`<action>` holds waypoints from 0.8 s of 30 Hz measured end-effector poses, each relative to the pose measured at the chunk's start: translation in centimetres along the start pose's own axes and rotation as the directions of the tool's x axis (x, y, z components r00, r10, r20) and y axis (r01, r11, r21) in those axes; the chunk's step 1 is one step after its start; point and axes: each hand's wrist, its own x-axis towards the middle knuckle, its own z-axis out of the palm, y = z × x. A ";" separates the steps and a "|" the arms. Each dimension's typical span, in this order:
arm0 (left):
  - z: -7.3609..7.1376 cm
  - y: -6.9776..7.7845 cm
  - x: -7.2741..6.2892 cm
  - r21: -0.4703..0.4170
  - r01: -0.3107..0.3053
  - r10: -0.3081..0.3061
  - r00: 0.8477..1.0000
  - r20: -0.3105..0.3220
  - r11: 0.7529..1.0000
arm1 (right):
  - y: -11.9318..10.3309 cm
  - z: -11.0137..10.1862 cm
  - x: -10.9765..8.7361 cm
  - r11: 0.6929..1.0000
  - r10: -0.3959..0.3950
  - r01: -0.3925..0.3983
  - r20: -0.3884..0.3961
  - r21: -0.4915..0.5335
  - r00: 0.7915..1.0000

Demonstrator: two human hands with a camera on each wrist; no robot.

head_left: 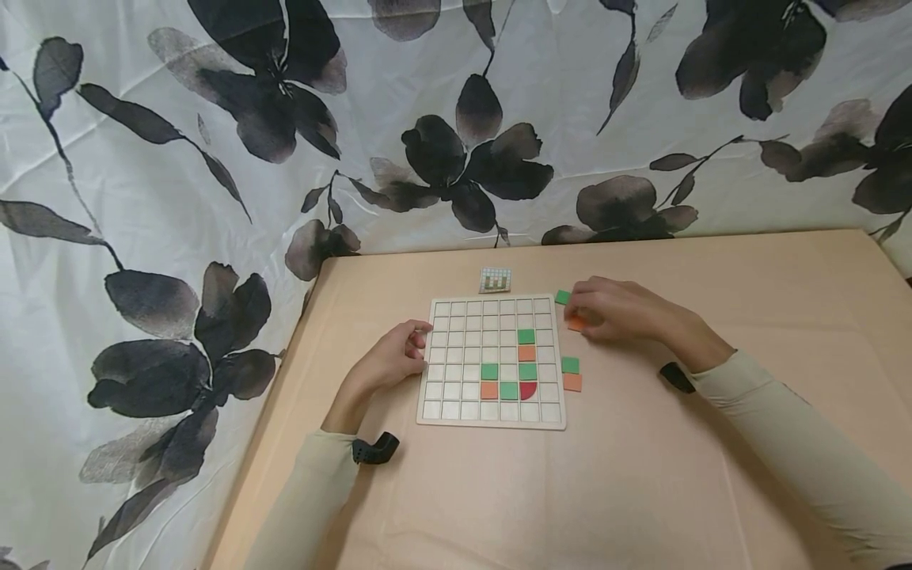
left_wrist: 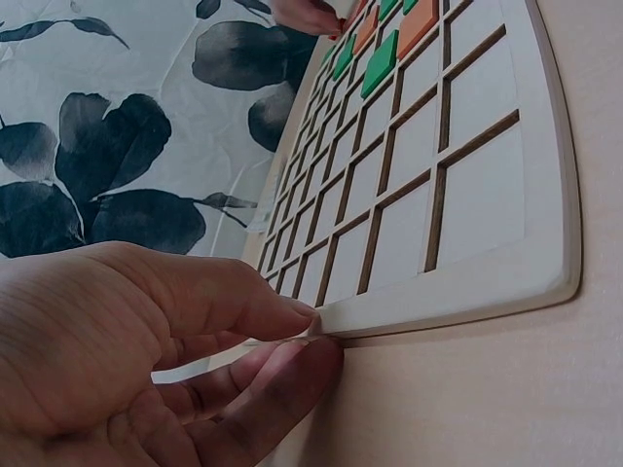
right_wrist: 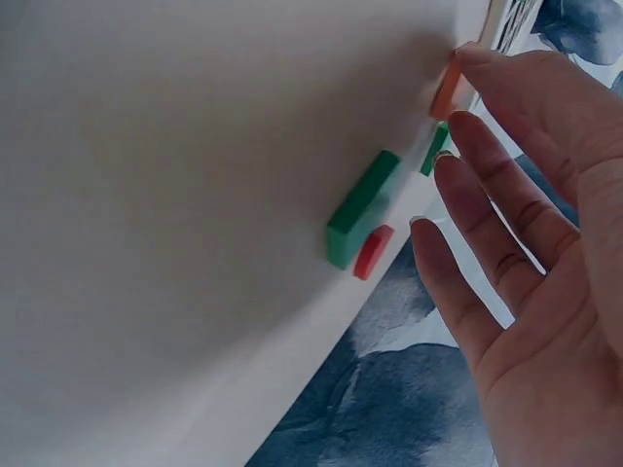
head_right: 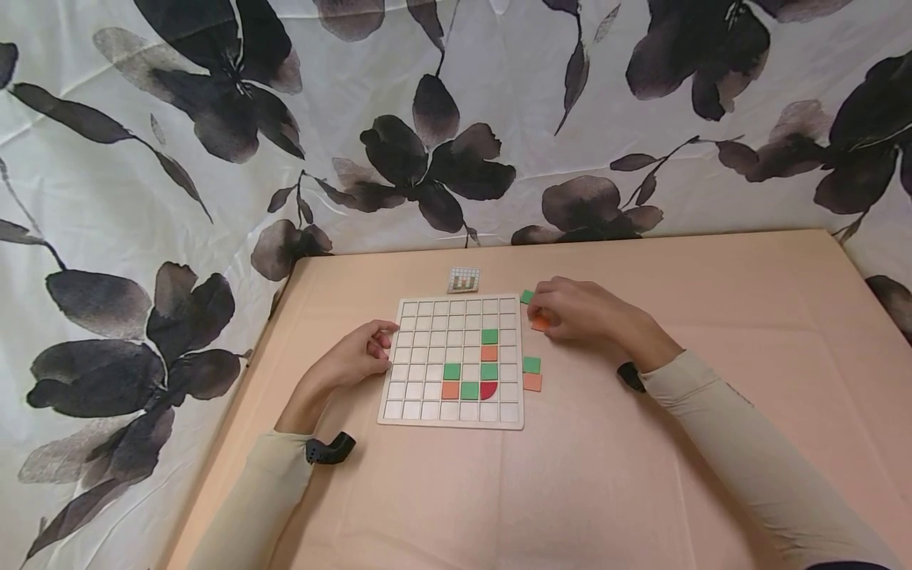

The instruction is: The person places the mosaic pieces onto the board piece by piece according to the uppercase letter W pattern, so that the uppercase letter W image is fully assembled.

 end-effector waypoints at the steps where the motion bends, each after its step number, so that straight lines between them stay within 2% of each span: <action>1: 0.0 0.0 0.0 0.002 0.002 -0.002 1.000 -0.001 1.000 | 0.1 0.1 0.0 1.000 0.004 -0.004 -0.004 0.002 1.000; 6: 0.0 0.0 -0.1 0.006 0.008 -0.008 1.000 -0.004 1.000 | 0.4 0.2 0.0 1.000 0.017 -0.017 -0.007 0.006 1.000; 14: 0.0 0.1 -0.1 0.010 0.000 0.000 1.000 -0.010 1.000 | 0.7 0.1 0.4 0.998 0.062 -0.063 0.041 0.016 0.997; 24: 0.0 0.1 -0.1 0.012 0.000 0.000 1.000 -0.010 1.000 | 0.9 0.0 0.8 0.998 0.060 -0.059 0.059 -0.016 0.996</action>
